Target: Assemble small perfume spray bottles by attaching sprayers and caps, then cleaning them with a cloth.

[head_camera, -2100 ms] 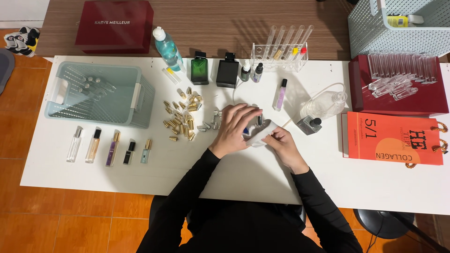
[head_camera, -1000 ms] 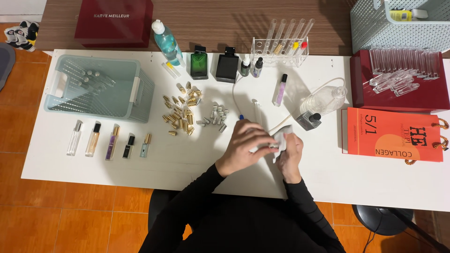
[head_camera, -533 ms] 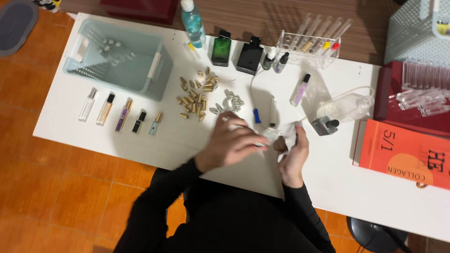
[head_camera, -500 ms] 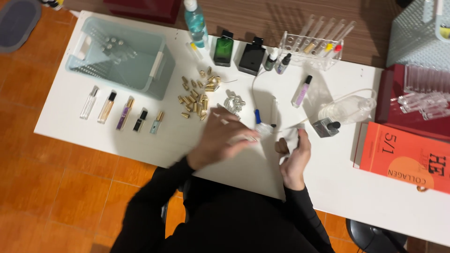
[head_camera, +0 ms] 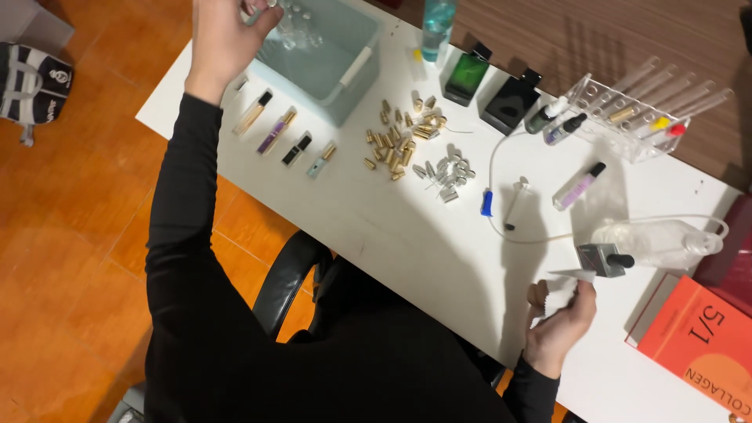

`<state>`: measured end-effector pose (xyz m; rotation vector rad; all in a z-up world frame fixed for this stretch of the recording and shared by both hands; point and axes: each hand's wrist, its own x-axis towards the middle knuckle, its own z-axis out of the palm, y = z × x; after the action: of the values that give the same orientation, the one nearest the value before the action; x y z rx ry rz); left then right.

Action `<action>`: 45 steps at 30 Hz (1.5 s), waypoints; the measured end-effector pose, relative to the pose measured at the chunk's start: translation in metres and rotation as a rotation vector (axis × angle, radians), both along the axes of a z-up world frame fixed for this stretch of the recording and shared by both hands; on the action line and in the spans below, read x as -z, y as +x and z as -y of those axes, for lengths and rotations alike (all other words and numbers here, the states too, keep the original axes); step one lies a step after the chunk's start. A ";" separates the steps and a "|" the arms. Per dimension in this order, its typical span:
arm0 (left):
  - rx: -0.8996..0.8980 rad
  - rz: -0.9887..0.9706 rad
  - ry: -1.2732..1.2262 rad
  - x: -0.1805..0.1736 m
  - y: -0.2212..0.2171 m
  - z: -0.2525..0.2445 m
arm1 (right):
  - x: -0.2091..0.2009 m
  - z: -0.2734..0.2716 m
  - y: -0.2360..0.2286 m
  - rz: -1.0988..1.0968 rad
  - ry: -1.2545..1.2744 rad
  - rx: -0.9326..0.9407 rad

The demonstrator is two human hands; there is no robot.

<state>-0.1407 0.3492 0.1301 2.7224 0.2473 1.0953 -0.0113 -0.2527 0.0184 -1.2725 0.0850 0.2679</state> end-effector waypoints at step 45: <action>0.236 -0.386 -0.032 0.127 0.193 0.297 | -0.036 0.166 0.080 1.056 -2.197 0.205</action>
<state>0.0525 0.0521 0.0036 2.8215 -0.0044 0.4975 0.0684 -0.4185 0.0547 -3.3388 -0.5706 -1.0659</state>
